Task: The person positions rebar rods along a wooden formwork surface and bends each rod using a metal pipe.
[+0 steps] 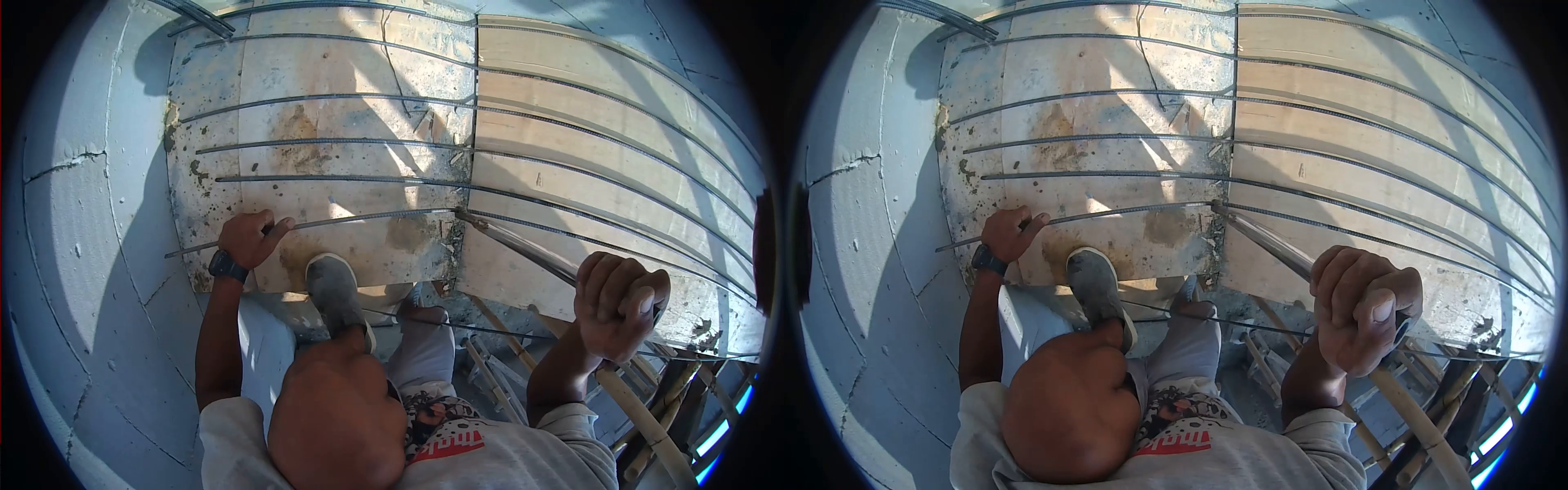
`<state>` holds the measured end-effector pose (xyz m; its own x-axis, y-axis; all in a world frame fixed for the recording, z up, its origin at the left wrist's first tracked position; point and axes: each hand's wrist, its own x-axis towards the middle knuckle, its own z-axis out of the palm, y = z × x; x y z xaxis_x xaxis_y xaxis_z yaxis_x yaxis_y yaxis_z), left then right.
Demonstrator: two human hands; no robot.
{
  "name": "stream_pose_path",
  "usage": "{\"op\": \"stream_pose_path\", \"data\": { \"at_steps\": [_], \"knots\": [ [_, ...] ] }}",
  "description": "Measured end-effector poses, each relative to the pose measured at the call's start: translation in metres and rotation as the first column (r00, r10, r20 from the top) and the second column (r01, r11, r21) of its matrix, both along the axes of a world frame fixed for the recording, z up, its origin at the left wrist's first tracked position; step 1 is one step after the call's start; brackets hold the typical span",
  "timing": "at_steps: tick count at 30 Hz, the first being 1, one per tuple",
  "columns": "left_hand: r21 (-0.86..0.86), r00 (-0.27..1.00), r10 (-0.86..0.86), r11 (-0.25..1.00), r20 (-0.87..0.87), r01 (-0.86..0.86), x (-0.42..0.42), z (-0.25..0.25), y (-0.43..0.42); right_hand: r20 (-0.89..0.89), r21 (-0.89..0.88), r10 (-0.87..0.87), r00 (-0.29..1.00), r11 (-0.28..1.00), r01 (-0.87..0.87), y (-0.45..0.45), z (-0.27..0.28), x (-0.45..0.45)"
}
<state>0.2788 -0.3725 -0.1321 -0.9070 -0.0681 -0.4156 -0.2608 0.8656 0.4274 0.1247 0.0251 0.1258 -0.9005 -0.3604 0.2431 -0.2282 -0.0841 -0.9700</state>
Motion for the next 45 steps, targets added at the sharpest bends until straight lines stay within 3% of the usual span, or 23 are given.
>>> {"op": "stream_pose_path", "data": {
  "at_steps": [5, 11, 14, 18, 21, 25, 32, 37, 40, 45],
  "knots": [
    [0.013, 1.000, 0.017, 1.000, -0.013, -0.016, -0.001, -0.005, -0.002, -0.012, -0.039, 0.020, 1.000, 0.999, -0.020, 0.022, 0.000, -0.002],
    [-0.039, 0.980, -0.063, 0.998, -0.191, 0.056, 0.005, -0.043, -0.011, 0.073, -0.016, 0.036, 0.997, 0.999, -0.035, 0.026, 0.006, -0.005],
    [0.003, 0.971, -0.036, 0.999, -0.235, 0.038, 0.012, -0.068, -0.024, 0.081, 0.058, 0.044, 0.996, 0.997, -0.049, 0.013, 0.026, -0.003],
    [0.012, 0.905, -0.014, 1.000, -0.426, 0.022, 0.018, -0.094, -0.045, 0.036, 0.219, 0.118, 0.992, 0.968, -0.123, -0.005, 0.059, -0.003],
    [0.025, 0.877, 0.002, 1.000, -0.481, 0.012, 0.018, -0.089, -0.052, 0.038, 0.327, 0.127, 0.991, 0.936, -0.133, -0.015, 0.082, 0.005],
    [-0.017, 0.890, -0.059, 0.998, -0.453, 0.058, 0.024, -0.076, -0.053, 0.101, 0.290, 0.134, 0.986, 0.944, -0.158, -0.022, 0.089, 0.002],
    [-0.077, 0.856, -0.118, 0.993, -0.504, 0.092, 0.007, -0.043, -0.035, 0.167, 0.107, 0.060, 0.984, 0.991, -0.079, 0.009, 0.045, -0.017],
    [-0.057, 0.880, -0.159, 0.987, -0.447, 0.150, 0.008, -0.037, -0.018, 0.130, -0.036, 0.002, 0.992, 0.999, 0.002, 0.037, 0.007, -0.013],
    [-0.017, 0.891, -0.126, 0.991, -0.437, 0.132, 0.015, -0.039, -0.013, 0.117, -0.112, 0.058, 0.991, 0.993, -0.044, 0.045, -0.001, -0.013],
    [-0.015, 0.913, -0.096, 0.995, -0.396, 0.098, 0.016, -0.036, -0.013, 0.107, -0.077, 0.022, 0.994, 0.997, -0.013, 0.041, 0.002, -0.004]
  ]
}}
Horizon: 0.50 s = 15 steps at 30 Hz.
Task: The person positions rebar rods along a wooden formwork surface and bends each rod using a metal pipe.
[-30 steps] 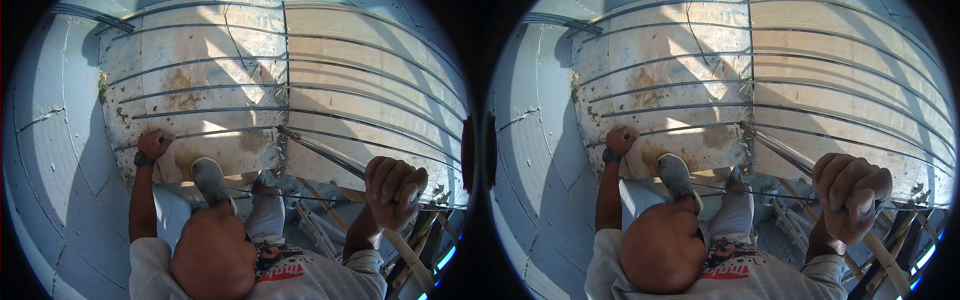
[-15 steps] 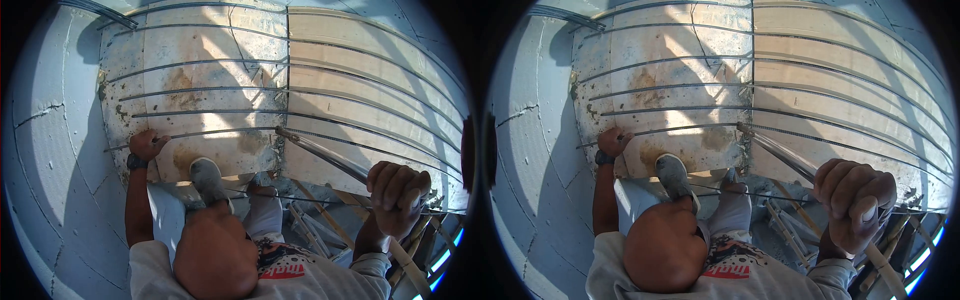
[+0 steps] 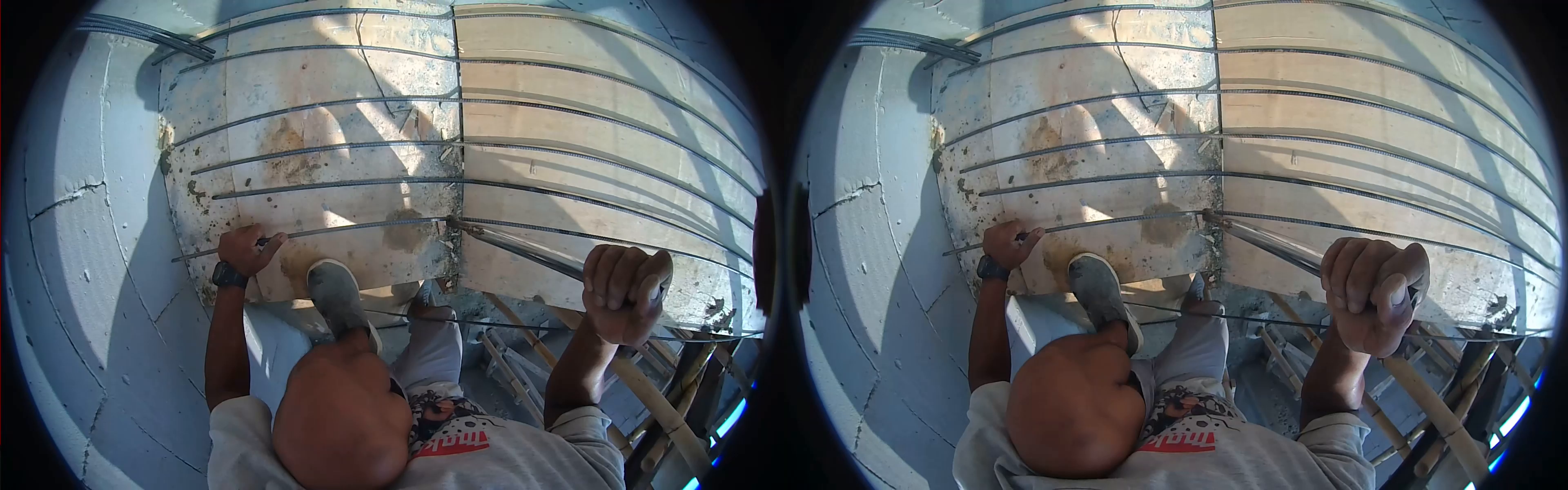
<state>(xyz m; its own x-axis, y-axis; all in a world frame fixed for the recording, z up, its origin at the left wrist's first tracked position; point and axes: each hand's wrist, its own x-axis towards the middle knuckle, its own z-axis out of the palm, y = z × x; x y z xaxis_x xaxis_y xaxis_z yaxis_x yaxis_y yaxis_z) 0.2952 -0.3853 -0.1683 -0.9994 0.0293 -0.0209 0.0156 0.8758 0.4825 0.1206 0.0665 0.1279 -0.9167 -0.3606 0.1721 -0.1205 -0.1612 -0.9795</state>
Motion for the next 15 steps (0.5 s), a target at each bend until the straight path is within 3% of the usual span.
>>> {"op": "stream_pose_path", "data": {
  "at_steps": [12, 15],
  "knots": [
    [-0.048, 0.998, 0.028, 0.999, 0.049, -0.026, -0.003, 0.013, 0.003, 0.006, 0.000, -0.011, 1.000, 1.000, 0.011, -0.019, -0.003, 0.021],
    [-0.051, 0.996, 0.050, 0.998, 0.076, -0.046, 0.002, 0.008, -0.004, 0.034, -0.097, -0.060, 0.998, 0.993, 0.063, -0.004, 0.001, 0.015]
  ]
}}
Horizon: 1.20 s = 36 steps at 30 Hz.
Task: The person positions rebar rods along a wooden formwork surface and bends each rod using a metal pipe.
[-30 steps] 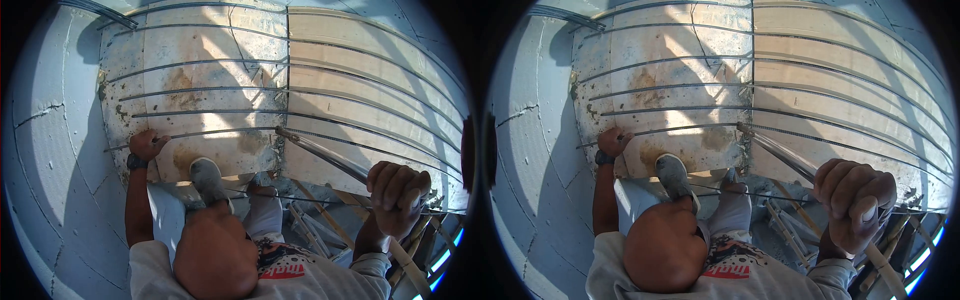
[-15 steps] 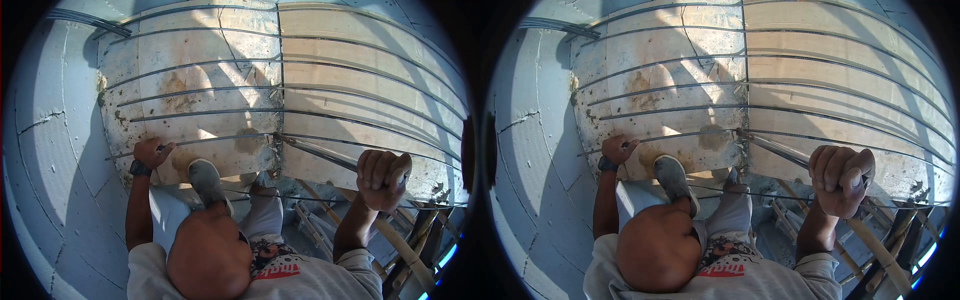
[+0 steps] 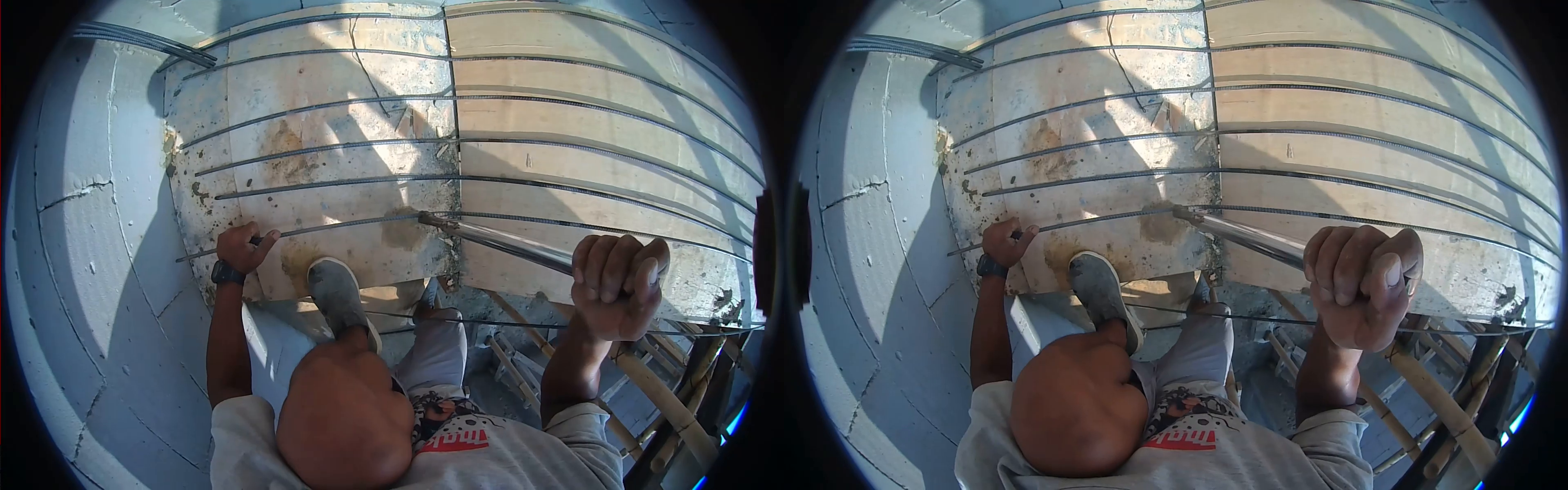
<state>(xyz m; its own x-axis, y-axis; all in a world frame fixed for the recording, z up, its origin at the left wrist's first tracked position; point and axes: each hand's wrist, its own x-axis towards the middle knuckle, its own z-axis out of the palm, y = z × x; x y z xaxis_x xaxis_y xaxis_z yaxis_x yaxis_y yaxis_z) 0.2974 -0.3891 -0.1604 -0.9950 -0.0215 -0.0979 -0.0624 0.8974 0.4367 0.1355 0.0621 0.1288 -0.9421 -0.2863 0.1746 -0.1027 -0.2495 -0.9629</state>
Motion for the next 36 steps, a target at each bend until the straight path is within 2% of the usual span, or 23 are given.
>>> {"op": "stream_pose_path", "data": {
  "at_steps": [1, 5, 15, 18, 22, 24, 28, 29, 32, 36],
  "knots": [
    [0.001, 1.000, 0.015, 1.000, 0.005, -0.015, 0.001, 0.000, -0.001, -0.007, -0.041, 0.064, 0.998, 0.997, -0.064, 0.008, 0.002, -0.004],
    [-0.024, 0.999, -0.016, 1.000, 0.051, 0.017, 0.001, -0.016, -0.010, -0.014, 0.034, 0.083, 0.996, 0.996, -0.083, 0.013, 0.012, 0.007],
    [0.034, 0.997, -0.011, 0.999, -0.072, 0.014, 0.038, -0.060, -0.024, 0.231, 0.241, -0.022, 0.973, 0.970, -0.035, -0.011, 0.059, 0.031],
    [0.002, 0.996, -0.021, 1.000, -0.086, 0.021, 0.037, -0.056, -0.020, 0.252, 0.314, -0.067, 0.965, 0.949, -0.016, -0.017, 0.064, 0.041],
    [-0.021, 0.990, -0.023, 1.000, -0.137, 0.021, 0.028, -0.034, -0.014, 0.134, 0.299, 0.061, 0.989, 0.949, -0.099, -0.027, 0.055, 0.051],
    [-0.024, 0.976, -0.029, 0.999, -0.214, 0.024, 0.023, -0.022, -0.011, 0.006, 0.339, 0.171, 0.985, 0.927, -0.162, -0.035, 0.045, 0.055],
    [-0.013, 0.970, -0.034, 0.999, -0.239, 0.031, 0.023, -0.021, 0.008, -0.172, 0.417, 0.127, 0.977, 0.908, -0.045, -0.025, 0.033, 0.056],
    [-0.043, 0.978, -0.028, 0.999, -0.209, 0.019, 0.028, -0.031, 0.008, -0.191, 0.435, 0.113, 0.975, 0.900, -0.019, -0.020, 0.034, 0.059],
    [0.008, 0.980, 0.016, 1.000, -0.196, -0.014, 0.031, -0.035, 0.011, -0.183, 0.476, 0.096, 0.978, 0.879, 0.003, -0.005, 0.047, 0.059],
    [0.030, 0.987, 0.040, 0.999, -0.155, -0.036, 0.023, -0.029, 0.005, -0.099, 0.415, 0.021, 0.995, 0.910, 0.022, -0.003, 0.072, 0.068]
  ]
}}
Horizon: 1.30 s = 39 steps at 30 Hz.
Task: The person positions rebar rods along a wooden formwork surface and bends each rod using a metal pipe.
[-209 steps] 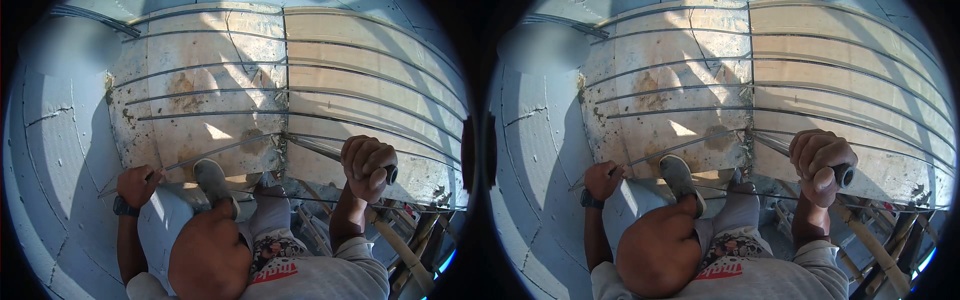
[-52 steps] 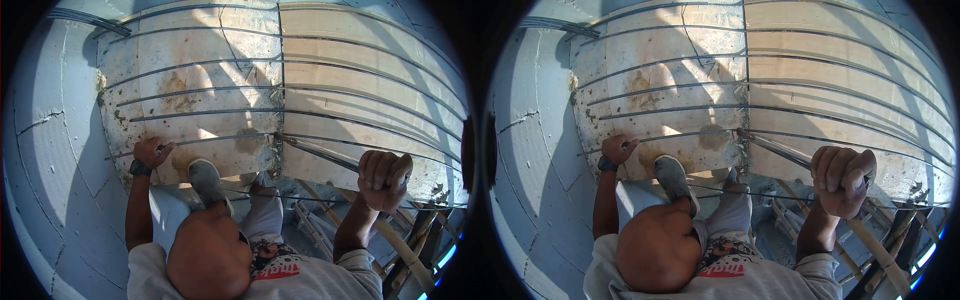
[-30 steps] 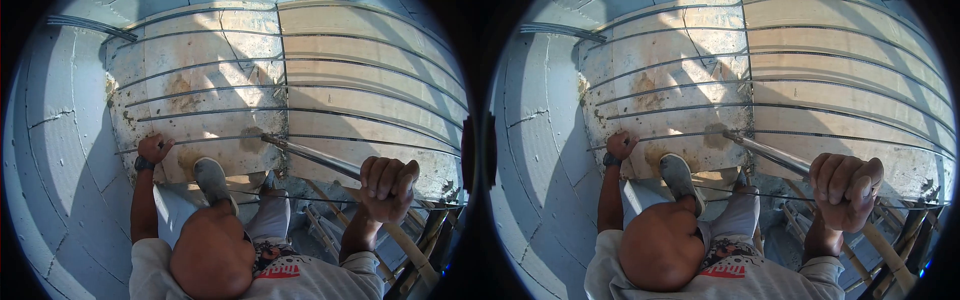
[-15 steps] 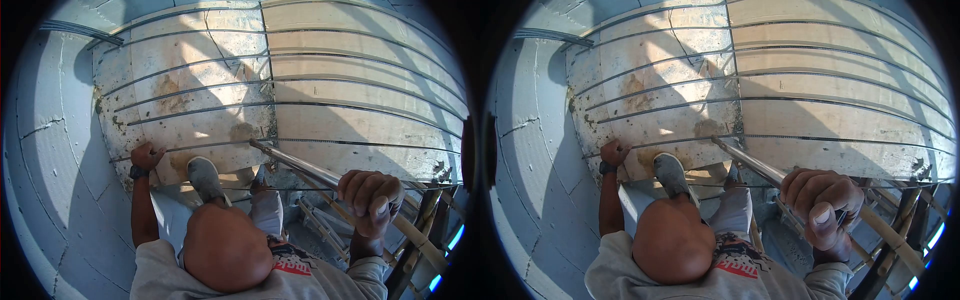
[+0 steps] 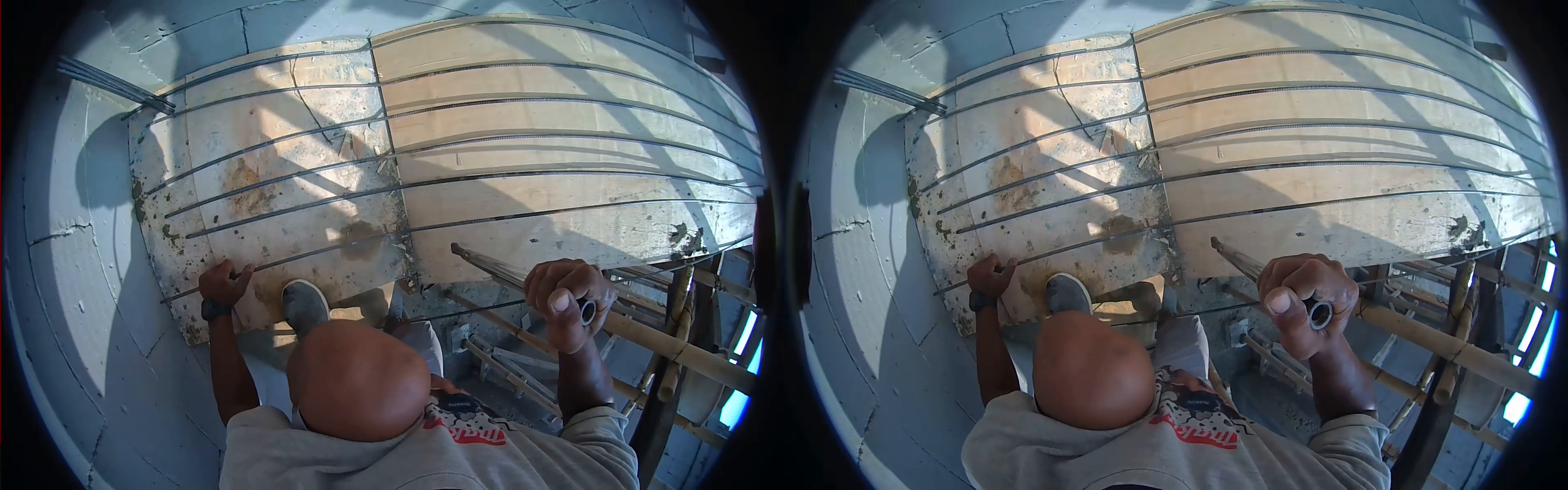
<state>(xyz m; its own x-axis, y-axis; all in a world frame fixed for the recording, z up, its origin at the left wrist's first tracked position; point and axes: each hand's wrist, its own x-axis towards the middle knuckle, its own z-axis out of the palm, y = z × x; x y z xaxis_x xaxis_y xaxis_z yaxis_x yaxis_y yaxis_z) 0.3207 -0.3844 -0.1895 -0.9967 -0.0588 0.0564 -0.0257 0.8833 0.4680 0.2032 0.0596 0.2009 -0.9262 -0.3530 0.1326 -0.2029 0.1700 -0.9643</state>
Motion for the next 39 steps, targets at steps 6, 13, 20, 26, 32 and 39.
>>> {"op": "stream_pose_path", "data": {
  "at_steps": [6, 13, 20, 26, 32, 39],
  "knots": [
    [-0.040, 0.995, 0.007, 0.999, 0.102, -0.003, -0.016, -0.022, 0.007, 0.020, -0.025, -0.053, 0.998, 0.998, 0.054, -0.010, -0.024, 0.010],
    [-0.011, 0.994, 0.038, 0.999, 0.099, -0.037, -0.017, -0.027, 0.013, -0.009, 0.036, -0.080, 0.997, 0.996, 0.080, -0.037, -0.074, 0.002],
    [0.026, 0.982, 0.054, 0.998, 0.182, -0.060, -0.021, -0.023, 0.024, -0.059, 0.090, -0.014, 0.998, 0.996, 0.019, -0.066, -0.097, -0.029],
    [0.063, 0.914, 0.050, 0.995, 0.402, -0.082, -0.029, -0.007, 0.032, -0.146, 0.119, 0.080, 0.986, 0.991, -0.062, -0.076, -0.121, -0.034],
    [0.083, 0.901, 0.048, 0.992, 0.430, -0.093, -0.027, -0.002, 0.030, -0.139, 0.081, 0.080, 0.987, 0.994, -0.069, -0.075, -0.118, -0.044],
    [0.089, 0.917, 0.010, 0.995, 0.399, -0.050, -0.022, -0.003, 0.031, 0.007, -0.275, 0.021, 1.000, 0.961, -0.018, -0.005, -0.103, -0.069]
  ]
}}
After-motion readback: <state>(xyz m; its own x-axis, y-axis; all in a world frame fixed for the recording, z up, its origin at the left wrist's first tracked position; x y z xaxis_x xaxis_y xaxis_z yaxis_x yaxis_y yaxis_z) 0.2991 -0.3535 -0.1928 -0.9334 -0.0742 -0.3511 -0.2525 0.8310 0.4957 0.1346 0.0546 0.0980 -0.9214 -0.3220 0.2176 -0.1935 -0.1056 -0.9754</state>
